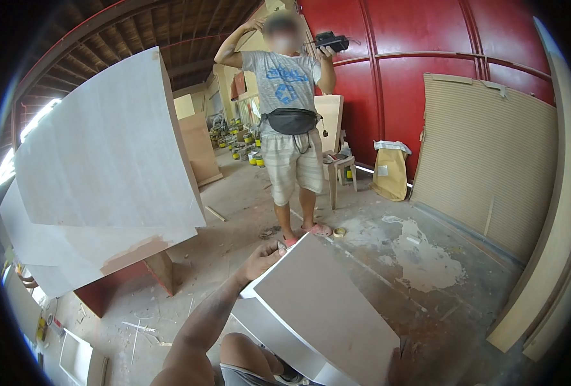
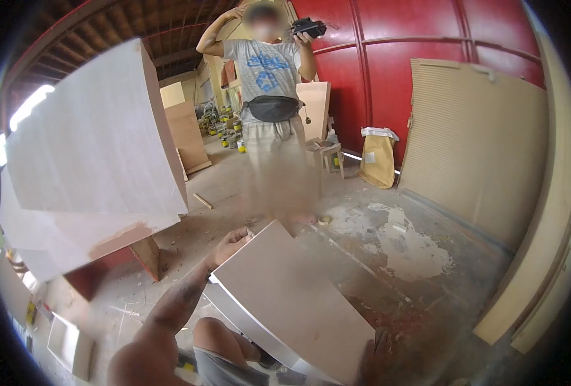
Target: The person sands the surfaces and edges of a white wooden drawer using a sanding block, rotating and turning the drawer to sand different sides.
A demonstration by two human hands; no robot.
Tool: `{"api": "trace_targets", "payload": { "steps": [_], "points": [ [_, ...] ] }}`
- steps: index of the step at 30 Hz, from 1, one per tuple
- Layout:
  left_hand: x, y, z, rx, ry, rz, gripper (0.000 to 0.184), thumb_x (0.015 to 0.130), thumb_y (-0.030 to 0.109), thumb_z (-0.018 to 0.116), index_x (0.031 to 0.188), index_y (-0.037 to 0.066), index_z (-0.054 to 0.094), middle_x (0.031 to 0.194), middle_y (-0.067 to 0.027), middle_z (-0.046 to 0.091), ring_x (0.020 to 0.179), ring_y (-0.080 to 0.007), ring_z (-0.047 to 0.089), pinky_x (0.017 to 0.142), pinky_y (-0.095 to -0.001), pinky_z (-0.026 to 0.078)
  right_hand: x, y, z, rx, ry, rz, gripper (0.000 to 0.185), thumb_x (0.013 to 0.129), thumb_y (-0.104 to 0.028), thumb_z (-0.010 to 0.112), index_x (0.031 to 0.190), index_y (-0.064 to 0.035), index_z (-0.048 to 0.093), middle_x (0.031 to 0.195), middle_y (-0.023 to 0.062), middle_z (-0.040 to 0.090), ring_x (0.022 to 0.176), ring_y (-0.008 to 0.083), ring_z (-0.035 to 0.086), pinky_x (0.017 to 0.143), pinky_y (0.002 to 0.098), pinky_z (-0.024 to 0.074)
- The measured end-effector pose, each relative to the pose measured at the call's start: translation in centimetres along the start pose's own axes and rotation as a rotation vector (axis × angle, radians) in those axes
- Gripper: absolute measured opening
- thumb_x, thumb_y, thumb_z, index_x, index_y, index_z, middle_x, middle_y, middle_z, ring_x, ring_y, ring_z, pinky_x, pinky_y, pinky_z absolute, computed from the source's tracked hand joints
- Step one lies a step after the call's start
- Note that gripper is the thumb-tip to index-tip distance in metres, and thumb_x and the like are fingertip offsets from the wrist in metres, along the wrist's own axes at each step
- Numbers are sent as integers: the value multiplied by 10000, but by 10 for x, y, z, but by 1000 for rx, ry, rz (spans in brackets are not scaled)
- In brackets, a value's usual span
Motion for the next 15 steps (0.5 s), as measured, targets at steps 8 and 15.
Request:
{"api": "trace_targets", "payload": {
  "steps": [8,15],
  "points": [
    [-2,3,2,3,-9,17,290,1071,373,596,1067,85,627,934,43,651,849,-46,594,741,-263,506,-8,-25,-19,-548,105,-251,629,1082,-497,447,1570,-101,439,1582,183,464,1484,456,353,1240,585,211],
    [-7,2,-7,37,13,0,301,1063,389,609,1068,89,625,928,44,647,838,-43,584,730,-260,498,-1,5,8,-519,130,-284,625,1080,-492,456,1567,-100,444,1573,198,469,1488,463,345,1233,595,223]
  ]
}}
Point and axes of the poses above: each hand's wrist, its own x-axis towards the middle knuckle, its own z-axis out of the palm, y = z × x, the point moved 10 cm from there along x, towards the middle knuckle
